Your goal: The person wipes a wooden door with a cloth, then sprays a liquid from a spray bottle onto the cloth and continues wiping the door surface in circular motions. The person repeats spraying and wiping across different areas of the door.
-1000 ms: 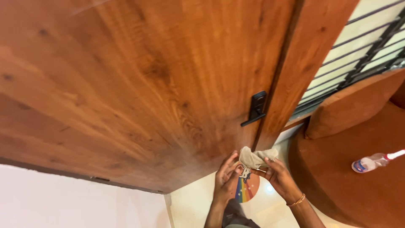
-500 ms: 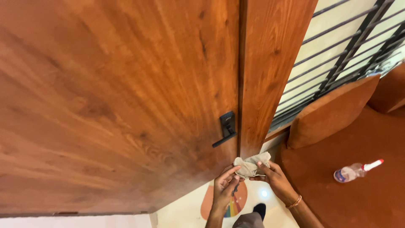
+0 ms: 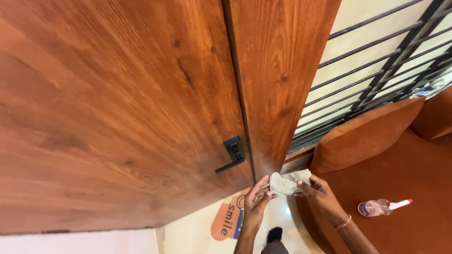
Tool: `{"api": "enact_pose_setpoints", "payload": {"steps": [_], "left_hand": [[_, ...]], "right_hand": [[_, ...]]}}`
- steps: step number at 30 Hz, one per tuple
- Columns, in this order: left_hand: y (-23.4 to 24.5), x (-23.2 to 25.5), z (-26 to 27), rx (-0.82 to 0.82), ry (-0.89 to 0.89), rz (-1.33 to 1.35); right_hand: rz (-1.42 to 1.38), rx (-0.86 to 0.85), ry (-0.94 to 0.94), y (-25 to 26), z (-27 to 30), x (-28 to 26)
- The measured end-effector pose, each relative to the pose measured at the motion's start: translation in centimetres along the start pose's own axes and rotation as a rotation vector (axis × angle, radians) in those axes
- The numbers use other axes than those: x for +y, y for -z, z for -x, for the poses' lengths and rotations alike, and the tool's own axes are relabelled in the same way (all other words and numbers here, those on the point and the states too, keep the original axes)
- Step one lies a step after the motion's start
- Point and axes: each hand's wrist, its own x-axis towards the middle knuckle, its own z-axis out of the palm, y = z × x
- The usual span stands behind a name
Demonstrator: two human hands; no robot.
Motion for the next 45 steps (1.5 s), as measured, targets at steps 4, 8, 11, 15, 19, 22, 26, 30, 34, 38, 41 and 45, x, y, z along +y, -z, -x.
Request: {"api": "enact_pose_setpoints", "payload": {"steps": [4,8,11,15,19,22,26,30,34,38,41,45], "left_hand": [[-2.4,-1.1,-0.2,0.071,0.023,-0.076],[-5.7,-3.8,1.5,0.102,-0.062,-0.084],[-8.9,-7.1,3.7,0.171,-0.135,-0.157],[-13.6,-11.8,7.4,0.325,-0.126,-0.133],[-19.0,-16.6,10.9,0.461,-0.113,0.011],[-21.9,-19.5,12.7,0.527,-0.083,0.069],[-23.4,-24.6,13.7,0.593,-0.060,0.073],[-21.9,-31.1,13.0,0.639,0.013,0.032],[-19.5,-38.1,11.4,0.672,0.122,0.003],[-17.7,-44.2,9.9,0.696,0.154,0.050],[-16.8,-47.7,8.4,0.717,0.179,0.003],[-16.0,-51.9,7.9,0.742,0.222,0.005]], "right_hand": [[0.104,-0.024,0.016,3.0,0.1,-1.0],[0.163,-0.128,0.023,6.6,1.1,-1.0],[0.128,-0.237,0.004,9.8,1.5,-0.5],[0.167,-0.357,-0.026,14.1,3.3,0.2],[0.175,-0.418,-0.087,18.3,6.0,1.1],[0.167,-0.396,-0.124,21.2,7.8,2.1],[0.176,-0.333,-0.153,25.1,9.0,5.6],[0.302,-0.214,-0.172,29.1,8.3,11.1],[0.370,-0.150,-0.210,33.2,6.3,16.9],[0.331,-0.112,-0.233,36.7,4.3,23.0],[0.368,-0.081,-0.168,38.7,3.0,27.3],[0.468,-0.081,-0.120,41.3,2.2,31.9]]}}
